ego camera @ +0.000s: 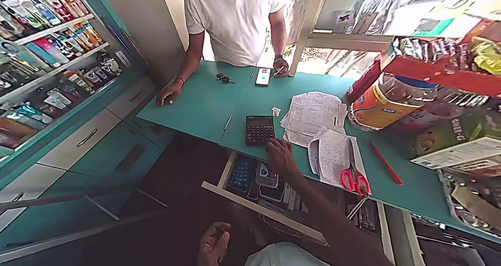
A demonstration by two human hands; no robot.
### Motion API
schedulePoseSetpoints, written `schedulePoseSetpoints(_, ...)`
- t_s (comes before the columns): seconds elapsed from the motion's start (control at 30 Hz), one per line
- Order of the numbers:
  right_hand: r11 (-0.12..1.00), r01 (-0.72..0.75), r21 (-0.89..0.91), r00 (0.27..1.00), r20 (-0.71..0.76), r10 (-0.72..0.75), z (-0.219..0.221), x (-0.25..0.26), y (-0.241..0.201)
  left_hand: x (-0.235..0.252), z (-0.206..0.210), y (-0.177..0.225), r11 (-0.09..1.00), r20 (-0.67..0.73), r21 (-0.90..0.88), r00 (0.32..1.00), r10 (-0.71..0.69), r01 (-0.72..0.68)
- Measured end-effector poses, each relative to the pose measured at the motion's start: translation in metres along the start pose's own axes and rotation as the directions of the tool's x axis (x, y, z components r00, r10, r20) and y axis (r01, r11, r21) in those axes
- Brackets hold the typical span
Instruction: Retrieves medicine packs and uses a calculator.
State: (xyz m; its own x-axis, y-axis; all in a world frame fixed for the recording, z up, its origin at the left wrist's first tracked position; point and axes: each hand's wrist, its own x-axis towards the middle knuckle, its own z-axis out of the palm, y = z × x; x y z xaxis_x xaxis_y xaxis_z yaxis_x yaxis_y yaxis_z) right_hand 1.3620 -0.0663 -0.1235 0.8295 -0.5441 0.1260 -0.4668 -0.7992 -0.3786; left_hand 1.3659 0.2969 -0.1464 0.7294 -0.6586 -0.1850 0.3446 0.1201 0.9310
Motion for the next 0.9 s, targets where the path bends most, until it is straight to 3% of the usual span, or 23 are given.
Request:
schedulePoseSetpoints(0.23,0.986,0.134,0.101,0.991,-0.024,-0.133,0.014,0.008,-0.023,0.0,0.005,0.002,1.0,0.0,-0.011,1.0,-0.007,0.007)
schedulePoseSetpoints(0.53,0.977,0.212,0.034,0.977,0.008,-0.212,0.024,0.012,-0.04,-0.008,-0.003,-0.003,1.0,-0.026,-0.019,1.0,0.008,-0.009)
schedulePoseSetpoints(0.63,0.982,0.183,0.04,0.979,0.079,-0.186,0.024,0.004,-0.041,-0.009,-0.003,-0.003,1.0,-0.02,-0.022,1.0,0.014,-0.015)
schedulePoseSetpoints(0.83,0.992,0.095,0.087,0.975,-0.207,-0.075,0.008,-0.008,-0.01,-0.01,-0.007,-0.002,1.0,-0.017,-0.001,1.0,0.005,-0.005)
schedulePoseSetpoints(0.9,0.999,0.035,0.033,0.994,-0.104,-0.031,0.002,-0.004,-0.007,-0.008,-0.006,0.0,1.0,0.001,0.012,1.0,0.005,-0.005)
